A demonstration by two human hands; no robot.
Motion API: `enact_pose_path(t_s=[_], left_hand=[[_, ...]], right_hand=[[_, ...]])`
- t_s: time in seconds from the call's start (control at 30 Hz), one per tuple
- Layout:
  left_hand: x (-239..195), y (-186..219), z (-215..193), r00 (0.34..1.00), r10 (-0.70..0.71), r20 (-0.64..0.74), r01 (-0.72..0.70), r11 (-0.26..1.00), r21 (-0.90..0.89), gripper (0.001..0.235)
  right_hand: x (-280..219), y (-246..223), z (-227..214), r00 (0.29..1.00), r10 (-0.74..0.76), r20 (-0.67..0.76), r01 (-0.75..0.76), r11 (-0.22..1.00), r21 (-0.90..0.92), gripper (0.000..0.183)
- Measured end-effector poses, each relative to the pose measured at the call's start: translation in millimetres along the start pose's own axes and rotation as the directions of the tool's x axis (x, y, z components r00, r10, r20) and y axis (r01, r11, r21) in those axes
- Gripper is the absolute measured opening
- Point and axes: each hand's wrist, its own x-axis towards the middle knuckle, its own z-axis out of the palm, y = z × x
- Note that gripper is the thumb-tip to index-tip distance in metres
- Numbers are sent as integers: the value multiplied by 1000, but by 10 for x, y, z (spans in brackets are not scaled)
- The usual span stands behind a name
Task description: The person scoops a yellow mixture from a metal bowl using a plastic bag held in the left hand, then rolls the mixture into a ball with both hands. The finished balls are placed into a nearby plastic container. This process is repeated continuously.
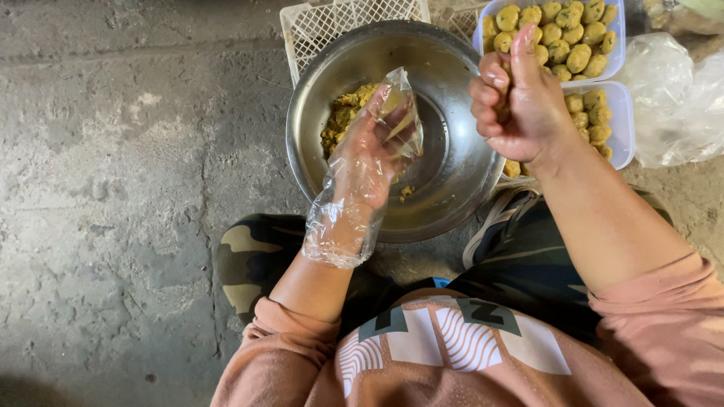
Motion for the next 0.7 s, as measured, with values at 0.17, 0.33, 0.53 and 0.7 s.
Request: enact_pose_path(t_s=[0.17,0.33,0.53,0.7], left_hand=[[-40,14,77,999,-34,-8,34,999,-18,65],[-14,-23,108,997,-57,59,62,995,-81,66],[59,-181,27,986,-141,95,156,971,-181,67],[179,-381,-122,974,-115,194,172,936,-307,74]], right_hand=[[1,-32,197,987,-25,-159,-34,933,-358,69],[30,16,-28,990,-100,-103,84,984,-158,70],[-5,70,-83,966,-253,53,257,959,-115,72],[222,562,117,697,-419,582,568,-172,-805,68]])
